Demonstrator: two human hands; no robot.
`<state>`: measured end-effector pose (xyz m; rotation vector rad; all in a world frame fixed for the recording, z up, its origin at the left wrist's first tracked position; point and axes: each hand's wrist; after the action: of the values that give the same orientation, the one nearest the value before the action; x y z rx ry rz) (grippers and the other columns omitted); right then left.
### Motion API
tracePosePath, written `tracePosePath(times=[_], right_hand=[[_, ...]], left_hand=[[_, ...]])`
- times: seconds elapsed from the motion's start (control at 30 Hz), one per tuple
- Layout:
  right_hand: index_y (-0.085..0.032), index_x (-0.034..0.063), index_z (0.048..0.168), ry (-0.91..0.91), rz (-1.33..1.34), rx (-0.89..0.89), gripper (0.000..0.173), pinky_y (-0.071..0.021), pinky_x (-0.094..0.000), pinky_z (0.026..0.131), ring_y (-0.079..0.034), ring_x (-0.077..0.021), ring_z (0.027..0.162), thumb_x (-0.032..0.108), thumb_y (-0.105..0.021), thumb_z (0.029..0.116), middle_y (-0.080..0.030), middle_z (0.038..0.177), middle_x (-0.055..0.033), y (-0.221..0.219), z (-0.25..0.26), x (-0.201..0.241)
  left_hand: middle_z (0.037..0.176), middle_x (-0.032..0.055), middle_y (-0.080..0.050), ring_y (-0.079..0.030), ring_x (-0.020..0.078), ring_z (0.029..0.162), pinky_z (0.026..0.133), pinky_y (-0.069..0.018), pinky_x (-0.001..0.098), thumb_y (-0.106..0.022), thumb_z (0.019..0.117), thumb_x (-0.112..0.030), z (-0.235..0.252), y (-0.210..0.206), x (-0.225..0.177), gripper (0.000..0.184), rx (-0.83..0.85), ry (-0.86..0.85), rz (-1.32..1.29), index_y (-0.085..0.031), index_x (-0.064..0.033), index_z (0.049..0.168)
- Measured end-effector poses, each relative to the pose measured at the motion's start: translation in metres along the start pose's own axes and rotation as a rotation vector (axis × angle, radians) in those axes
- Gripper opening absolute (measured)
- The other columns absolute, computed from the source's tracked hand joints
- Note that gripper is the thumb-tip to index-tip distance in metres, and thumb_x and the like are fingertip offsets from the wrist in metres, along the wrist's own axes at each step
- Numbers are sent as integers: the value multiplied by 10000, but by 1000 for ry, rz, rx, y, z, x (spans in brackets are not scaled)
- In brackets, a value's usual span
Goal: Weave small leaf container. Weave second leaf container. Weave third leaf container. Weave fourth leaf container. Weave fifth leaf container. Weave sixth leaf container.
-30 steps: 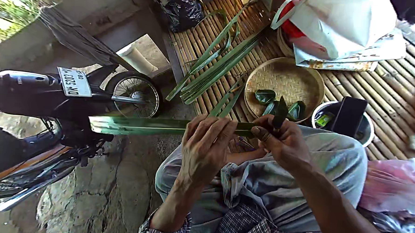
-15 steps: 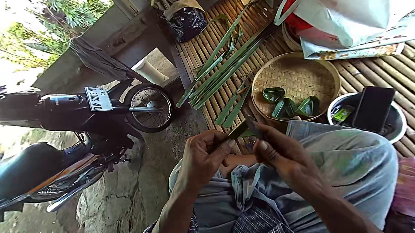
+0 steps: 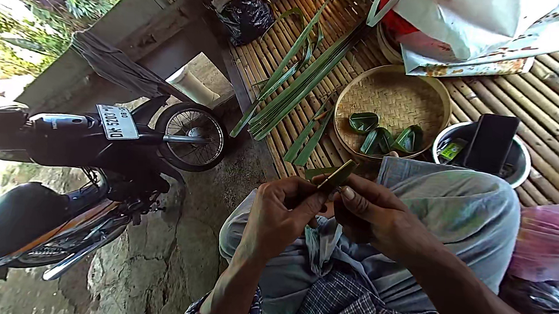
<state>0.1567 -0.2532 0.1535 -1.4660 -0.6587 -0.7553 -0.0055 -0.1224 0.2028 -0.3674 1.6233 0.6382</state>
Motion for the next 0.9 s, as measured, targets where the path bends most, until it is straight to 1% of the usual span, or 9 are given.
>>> tracePosePath(times=[0.13, 0.2, 0.27, 0.37, 0.43, 0.5, 0.63, 0.77, 0.9], right_hand=[[-645, 74, 1240, 17, -13, 6, 308, -379, -174, 472, -416, -29, 530, 256, -428, 1120, -499, 711, 1, 2, -1, 2], [-645, 66, 1264, 27, -36, 8, 322, -380, -175, 468, -416, -31, 529, 253, -426, 1121, -497, 709, -1, 3, -2, 3], [-640, 57, 1306, 38, -52, 9, 340, -367, -173, 463, -410, -32, 532, 242, -422, 1121, -505, 725, -9, 4, -4, 4], [-639, 22, 1258, 77, -112, 3, 322, -368, -171, 488, -426, -33, 566, 230, -437, 1117, -523, 763, -13, 7, -6, 1], [-645, -3, 1198, 112, -180, -5, 303, -413, -171, 522, -474, -36, 594, 212, -450, 1114, -566, 783, -22, 8, -8, 0], [-635, -19, 1178, 133, -217, 4, 306, -456, -181, 539, -514, -47, 602, 201, -431, 1119, -590, 785, -36, 9, -9, 0], [-600, -3, 1218, 106, -217, 6, 298, -407, -180, 507, -480, -48, 579, 206, -408, 1126, -574, 763, -40, 5, -11, 1], [-606, -14, 1254, 130, -231, -10, 312, -415, -187, 527, -481, -53, 601, 202, -425, 1121, -572, 787, -40, 4, -11, -2], [-618, -23, 1188, 172, -272, -21, 295, -409, -186, 533, -476, -48, 605, 198, -436, 1118, -556, 769, -28, 3, -11, -5]], left_hand=[[868, 126, -751, -726, 185, 683, 612, -633, 302, -588, 1039, -147, 0, 1, -1, 227, 56, -23, -80, -714, 41, 1031], [871, 143, -748, -739, 212, 715, 656, -650, 334, -565, 1048, -131, 1, 1, -1, 239, 68, -17, -127, -712, 57, 1035], [871, 153, -746, -744, 226, 733, 680, -656, 346, -582, 1037, -109, 1, 0, -1, 216, 68, -9, -153, -710, 65, 1030], [858, 145, -747, -739, 213, 725, 668, -650, 326, -614, 1021, -105, 1, -1, -3, 195, 62, 2, -145, -727, 54, 1020], [858, 140, -748, -736, 202, 716, 656, -646, 309, -621, 1015, -94, 1, -3, -4, 179, 59, 18, -149, -731, 48, 1011], [846, 138, -748, -734, 193, 706, 645, -640, 298, -629, 1009, -86, 1, -5, -4, 167, 53, 31, -158, -729, 48, 1002], [847, 142, -749, -739, 201, 708, 642, -646, 300, -644, 1003, -87, 0, -6, -1, 161, 41, 43, -178, -726, 50, 992], [856, 133, -754, -742, 196, 713, 660, -651, 303, -645, 1003, -91, -1, -5, -1, 157, 48, 40, -174, -727, 42, 997], [850, 126, -755, -744, 191, 713, 660, -650, 296, -649, 1003, -99, -3, -4, -2, 158, 54, 45, -181, -726, 39, 998]])
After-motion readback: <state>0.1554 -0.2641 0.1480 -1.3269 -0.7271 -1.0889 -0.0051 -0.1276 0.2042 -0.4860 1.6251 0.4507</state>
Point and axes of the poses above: each hand's wrist, its own z-axis towards the middle knuckle, its own y-axis out of the back of the hand, x = y × z
